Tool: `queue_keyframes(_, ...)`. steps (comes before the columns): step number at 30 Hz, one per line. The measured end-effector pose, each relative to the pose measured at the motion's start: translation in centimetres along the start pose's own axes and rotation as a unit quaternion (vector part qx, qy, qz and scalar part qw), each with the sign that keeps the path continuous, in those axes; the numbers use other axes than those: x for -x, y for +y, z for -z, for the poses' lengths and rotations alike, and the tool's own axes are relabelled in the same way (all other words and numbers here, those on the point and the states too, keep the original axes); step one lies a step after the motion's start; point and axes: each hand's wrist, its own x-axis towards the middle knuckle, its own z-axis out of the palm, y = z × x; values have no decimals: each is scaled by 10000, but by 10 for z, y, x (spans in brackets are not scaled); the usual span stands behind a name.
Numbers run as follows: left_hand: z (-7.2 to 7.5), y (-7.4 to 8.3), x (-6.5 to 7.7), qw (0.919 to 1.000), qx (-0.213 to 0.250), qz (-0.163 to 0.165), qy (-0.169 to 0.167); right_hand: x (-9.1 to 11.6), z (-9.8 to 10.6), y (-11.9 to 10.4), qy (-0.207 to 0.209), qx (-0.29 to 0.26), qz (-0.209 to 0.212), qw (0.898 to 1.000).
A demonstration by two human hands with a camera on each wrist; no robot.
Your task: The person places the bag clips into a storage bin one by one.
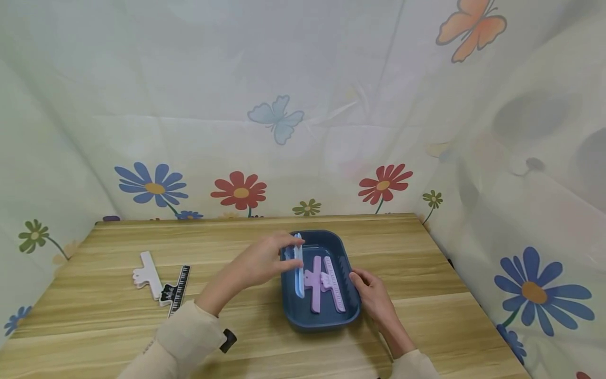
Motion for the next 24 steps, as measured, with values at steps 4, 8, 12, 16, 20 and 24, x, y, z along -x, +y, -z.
queue_keyframes(4, -9, -5, 0, 10000, -27, 68, -30, 0, 0, 0, 15, 46, -12, 10000)
queue_keyframes(8, -17, -11, -1, 9999, -78, 131, -54, 1, 0, 0, 25, 25, -43, 10000)
queue_keyframes(12, -23, -13, -1, 9996, -125, 220, -85, 1, 0, 0, 46, 32, -64, 10000)
queue_keyframes(16, -29, -17, -2, 9993, -180, 301, -124, 1, 0, 0, 28, 6, -18, 10000)
queue_keyframes(20, -34, -21, -2, 9991, -193, 353, -131, 1, 1, 1, 21, -71, -2, 10000)
queue_keyframes(24, -38, -23, -3, 9990, -135, 412, -132, 1, 1, 1, 19, -66, 1, 10000)
